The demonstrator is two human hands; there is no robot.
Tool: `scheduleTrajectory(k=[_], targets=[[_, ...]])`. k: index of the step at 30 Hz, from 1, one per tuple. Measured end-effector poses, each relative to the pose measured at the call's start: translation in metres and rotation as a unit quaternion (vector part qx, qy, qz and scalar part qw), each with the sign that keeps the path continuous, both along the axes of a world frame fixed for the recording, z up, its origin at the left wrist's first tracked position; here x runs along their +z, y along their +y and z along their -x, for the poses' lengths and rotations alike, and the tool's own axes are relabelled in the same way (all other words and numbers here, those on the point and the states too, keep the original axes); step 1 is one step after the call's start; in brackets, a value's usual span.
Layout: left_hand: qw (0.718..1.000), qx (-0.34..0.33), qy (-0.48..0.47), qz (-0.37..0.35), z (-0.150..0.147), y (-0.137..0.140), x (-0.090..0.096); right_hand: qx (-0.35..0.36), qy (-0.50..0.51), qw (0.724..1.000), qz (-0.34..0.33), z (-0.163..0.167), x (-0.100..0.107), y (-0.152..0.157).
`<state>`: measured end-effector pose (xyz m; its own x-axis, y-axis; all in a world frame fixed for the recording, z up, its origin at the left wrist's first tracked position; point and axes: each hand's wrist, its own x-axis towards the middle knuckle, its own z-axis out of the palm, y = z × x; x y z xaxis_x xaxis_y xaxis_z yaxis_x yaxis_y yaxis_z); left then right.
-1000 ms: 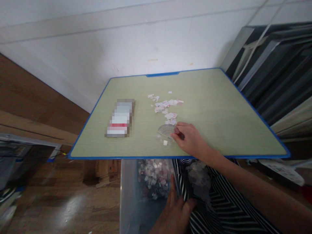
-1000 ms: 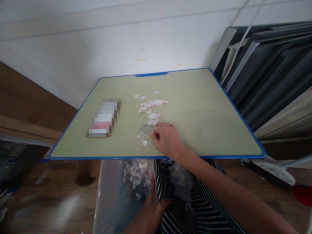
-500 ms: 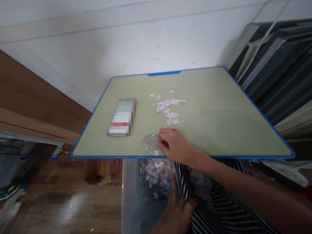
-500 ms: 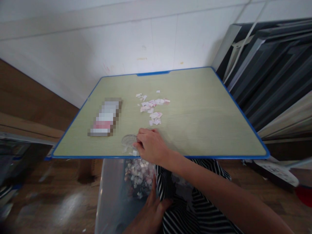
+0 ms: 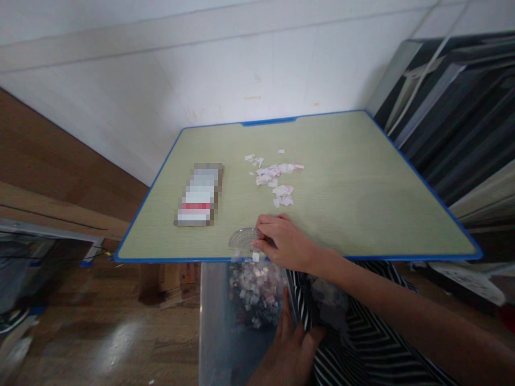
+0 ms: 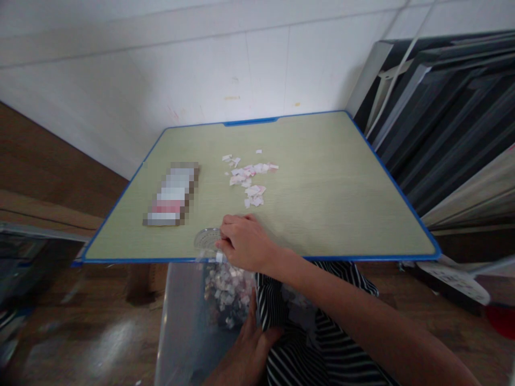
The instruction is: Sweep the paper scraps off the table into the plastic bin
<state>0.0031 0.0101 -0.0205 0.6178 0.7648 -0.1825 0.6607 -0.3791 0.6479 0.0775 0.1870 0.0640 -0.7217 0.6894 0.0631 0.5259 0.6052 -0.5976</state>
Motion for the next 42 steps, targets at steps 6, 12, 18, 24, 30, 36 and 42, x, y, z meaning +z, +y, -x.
scheduleTrajectory(k=[6,12,18,24,30,36,42], targets=[[1.0,0.007,-0.031,0.001,0.0,-0.001,0.002,0.015,0.0,1.0,0.004,0.0,0.001,0.0],[0.995,0.074,-0.012,0.063,-0.009,-0.005,-0.019,0.031,-0.004,0.999,0.01,0.0,0.002,0.0],[0.995,0.078,-0.008,0.054,-0.009,-0.005,-0.008,0.044,-0.006,0.999,0.005,-0.001,0.003,0.0],[0.997,0.073,0.008,0.015,-0.007,-0.001,0.017,0.05,-0.002,0.999,0.0,-0.001,0.002,0.001],[0.997,0.076,0.015,0.008,-0.012,-0.002,0.009,0.05,0.017,0.998,0.03,-0.003,0.003,0.003],[0.999,0.033,0.001,0.008,-0.006,-0.002,-0.001,0.045,0.027,0.998,0.047,-0.006,0.005,0.004],[0.999,0.037,-0.02,0.016,-0.001,0.001,0.006,0.03,0.076,0.994,0.067,-0.006,0.001,0.005]])
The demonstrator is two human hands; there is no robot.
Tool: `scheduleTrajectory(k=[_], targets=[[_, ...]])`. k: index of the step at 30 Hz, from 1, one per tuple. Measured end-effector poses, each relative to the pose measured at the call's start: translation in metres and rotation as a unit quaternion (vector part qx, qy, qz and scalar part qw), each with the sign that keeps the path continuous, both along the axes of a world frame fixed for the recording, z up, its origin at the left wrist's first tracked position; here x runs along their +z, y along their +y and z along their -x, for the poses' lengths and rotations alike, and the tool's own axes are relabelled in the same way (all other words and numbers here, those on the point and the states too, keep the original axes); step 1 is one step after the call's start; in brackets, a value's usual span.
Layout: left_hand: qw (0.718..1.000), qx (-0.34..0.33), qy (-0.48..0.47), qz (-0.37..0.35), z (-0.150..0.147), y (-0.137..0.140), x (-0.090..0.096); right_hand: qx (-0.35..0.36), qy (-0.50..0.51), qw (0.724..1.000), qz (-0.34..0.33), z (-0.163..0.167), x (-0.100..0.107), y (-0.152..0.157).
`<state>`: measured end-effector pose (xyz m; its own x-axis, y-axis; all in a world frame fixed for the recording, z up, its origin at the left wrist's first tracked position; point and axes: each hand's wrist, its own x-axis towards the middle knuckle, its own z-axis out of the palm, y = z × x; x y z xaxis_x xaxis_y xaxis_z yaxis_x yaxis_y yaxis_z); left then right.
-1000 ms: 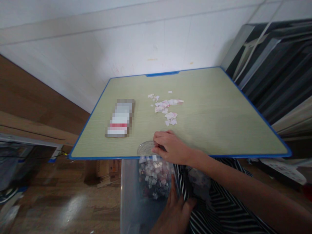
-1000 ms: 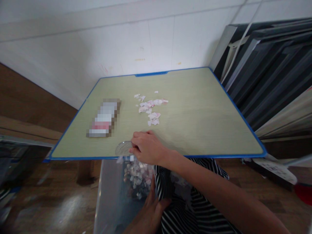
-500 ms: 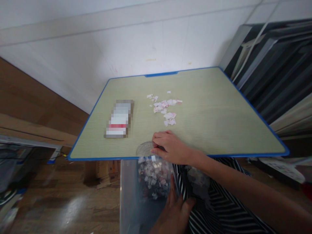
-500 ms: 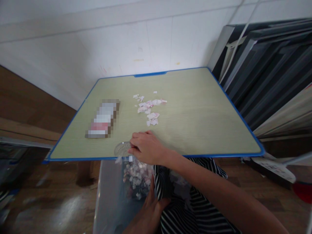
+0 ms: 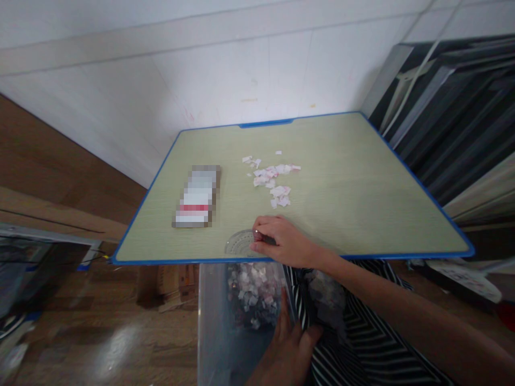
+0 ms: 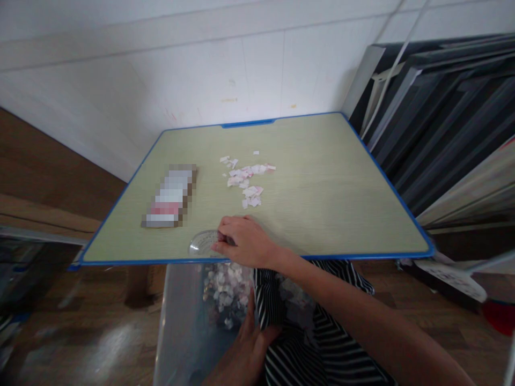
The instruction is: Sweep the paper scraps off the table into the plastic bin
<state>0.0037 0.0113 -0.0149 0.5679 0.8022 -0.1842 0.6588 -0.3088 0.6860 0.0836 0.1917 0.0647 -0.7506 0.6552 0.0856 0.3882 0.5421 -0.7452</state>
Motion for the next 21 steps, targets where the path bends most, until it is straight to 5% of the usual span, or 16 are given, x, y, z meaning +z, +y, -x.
scheduleTrajectory(k=[9,13,21], targets=[[0.998,0.01,0.027,-0.057,-0.006,-0.009,-0.024,-0.081,0.093,0.99,0.073,-0.006,-0.002,0.002],[0.999,-0.017,0.016,-0.03,-0.002,-0.007,-0.018,-0.089,0.127,0.978,0.142,-0.026,0.005,0.012],[0.998,-0.033,-0.003,-0.043,0.004,0.0,0.004,-0.274,0.22,0.934,0.059,-0.081,0.021,0.044]])
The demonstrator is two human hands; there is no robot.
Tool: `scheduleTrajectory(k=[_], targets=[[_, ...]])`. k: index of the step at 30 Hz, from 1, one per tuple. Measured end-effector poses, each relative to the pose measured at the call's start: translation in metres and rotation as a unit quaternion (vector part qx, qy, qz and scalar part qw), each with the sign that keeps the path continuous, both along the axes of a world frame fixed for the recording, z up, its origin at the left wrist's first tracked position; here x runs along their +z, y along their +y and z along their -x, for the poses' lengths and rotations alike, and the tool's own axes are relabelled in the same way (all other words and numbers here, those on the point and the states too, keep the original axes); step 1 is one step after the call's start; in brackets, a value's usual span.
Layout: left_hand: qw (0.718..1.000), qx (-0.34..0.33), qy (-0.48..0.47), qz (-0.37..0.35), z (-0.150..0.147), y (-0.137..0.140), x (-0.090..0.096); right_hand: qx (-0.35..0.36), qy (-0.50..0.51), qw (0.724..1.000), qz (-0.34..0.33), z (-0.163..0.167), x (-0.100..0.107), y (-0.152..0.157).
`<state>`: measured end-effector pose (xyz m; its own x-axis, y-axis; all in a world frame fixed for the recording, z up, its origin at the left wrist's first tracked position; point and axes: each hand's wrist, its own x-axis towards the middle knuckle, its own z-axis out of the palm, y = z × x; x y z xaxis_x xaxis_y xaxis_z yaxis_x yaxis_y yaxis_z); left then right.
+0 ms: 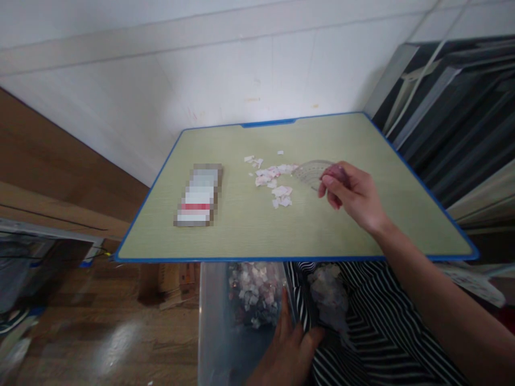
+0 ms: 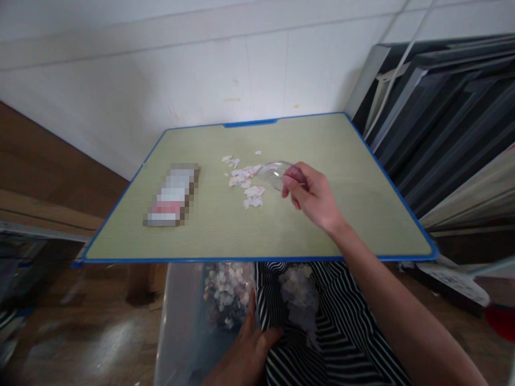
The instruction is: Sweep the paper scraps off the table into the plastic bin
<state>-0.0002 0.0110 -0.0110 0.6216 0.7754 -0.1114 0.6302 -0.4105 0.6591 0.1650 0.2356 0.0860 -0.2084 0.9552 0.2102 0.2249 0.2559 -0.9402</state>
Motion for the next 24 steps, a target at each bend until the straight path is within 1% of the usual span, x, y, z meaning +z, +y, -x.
scheduleTrajectory(k=[1,3,5,8,10,11,12,14,16,19,21,24], targets=[[1.0,0.0,-0.001,-0.001,0.0,-0.001,-0.002,-0.021,0.003,1.0,0.002,-0.003,-0.003,0.001],[1.0,0.006,-0.002,-0.001,0.0,-0.004,-0.008,-0.035,-0.008,0.999,0.008,-0.007,-0.01,0.001],[1.0,0.013,-0.003,0.005,0.002,-0.007,-0.017,-0.028,-0.036,0.999,0.005,-0.007,-0.017,-0.002],[1.0,0.005,-0.004,0.005,0.003,-0.012,-0.031,-0.023,-0.069,0.997,-0.013,-0.005,-0.021,-0.007],[1.0,0.019,-0.004,-0.001,0.003,-0.014,-0.038,-0.023,-0.087,0.996,-0.02,-0.004,-0.021,-0.008],[0.999,0.037,0.003,-0.004,0.003,-0.014,-0.04,-0.024,-0.098,0.995,-0.022,-0.003,-0.021,-0.008],[0.999,0.037,0.004,-0.006,0.003,-0.015,-0.041,-0.027,-0.11,0.993,-0.025,-0.003,-0.021,-0.008],[0.999,0.032,0.005,-0.006,0.002,-0.015,-0.04,-0.034,-0.134,0.99,-0.034,-0.002,-0.021,-0.008],[0.999,0.045,0.007,0.0,0.0,-0.016,-0.036,-0.026,-0.157,0.986,-0.046,0.0,-0.021,-0.008],[0.995,0.099,0.021,0.016,-0.003,-0.015,-0.028,0.031,-0.167,0.985,-0.042,0.001,-0.019,-0.009],[0.995,0.096,0.021,0.014,-0.005,-0.014,-0.022,0.043,-0.147,0.988,-0.029,0.0,-0.018,-0.01],[0.997,0.074,0.013,0.001,-0.006,-0.014,-0.018,0.024,-0.126,0.991,-0.023,-0.001,-0.018,-0.011]])
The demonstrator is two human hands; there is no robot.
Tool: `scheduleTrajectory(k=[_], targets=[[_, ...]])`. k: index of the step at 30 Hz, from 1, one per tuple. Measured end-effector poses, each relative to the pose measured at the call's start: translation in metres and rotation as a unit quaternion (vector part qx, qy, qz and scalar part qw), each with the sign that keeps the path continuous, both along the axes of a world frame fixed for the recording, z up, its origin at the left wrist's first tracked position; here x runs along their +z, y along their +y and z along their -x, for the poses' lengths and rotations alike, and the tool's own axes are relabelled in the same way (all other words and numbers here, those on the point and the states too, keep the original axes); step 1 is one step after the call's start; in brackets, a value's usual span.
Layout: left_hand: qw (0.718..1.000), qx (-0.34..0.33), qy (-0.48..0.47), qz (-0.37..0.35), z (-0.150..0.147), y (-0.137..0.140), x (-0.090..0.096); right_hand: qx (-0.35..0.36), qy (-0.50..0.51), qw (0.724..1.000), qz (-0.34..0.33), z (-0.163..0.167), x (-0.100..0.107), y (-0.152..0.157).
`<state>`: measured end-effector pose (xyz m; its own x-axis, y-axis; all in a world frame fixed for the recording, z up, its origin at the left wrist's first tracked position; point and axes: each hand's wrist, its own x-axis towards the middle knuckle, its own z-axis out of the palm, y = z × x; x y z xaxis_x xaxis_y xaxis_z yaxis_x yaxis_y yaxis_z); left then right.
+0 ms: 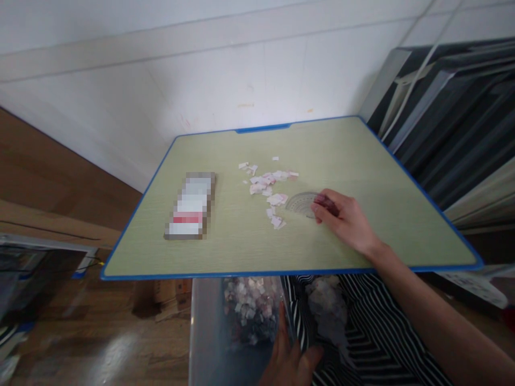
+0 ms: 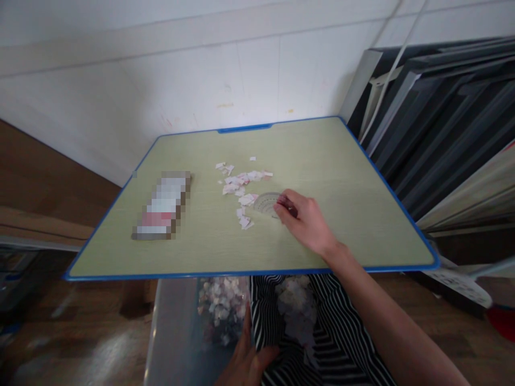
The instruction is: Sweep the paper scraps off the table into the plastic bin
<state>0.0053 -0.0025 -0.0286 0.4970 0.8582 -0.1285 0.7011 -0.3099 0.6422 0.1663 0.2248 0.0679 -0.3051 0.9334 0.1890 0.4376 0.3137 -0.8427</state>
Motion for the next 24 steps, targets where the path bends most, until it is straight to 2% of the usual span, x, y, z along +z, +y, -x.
scheduleTrajectory(k=[5,10,15,18,20,24], targets=[[0.999,0.011,-0.022,0.021,0.007,-0.003,-0.012,0.085,-0.045,0.995,-0.004,-0.003,-0.002,-0.001],[0.997,-0.042,-0.055,0.017,0.015,-0.006,-0.028,0.037,-0.033,0.998,-0.036,-0.002,-0.004,-0.003],[0.996,-0.046,-0.075,0.019,0.016,-0.006,-0.028,0.05,-0.082,0.992,-0.081,0.001,-0.005,-0.004],[0.997,-0.042,-0.065,0.026,0.015,-0.006,-0.027,-0.014,-0.095,0.988,-0.12,-0.001,-0.005,-0.004],[0.997,-0.023,-0.061,0.031,0.013,-0.007,-0.026,-0.038,-0.072,0.989,-0.122,-0.002,-0.005,-0.004],[0.998,0.014,-0.05,0.023,0.008,-0.008,-0.019,0.01,-0.064,0.992,-0.113,-0.002,-0.003,-0.006]])
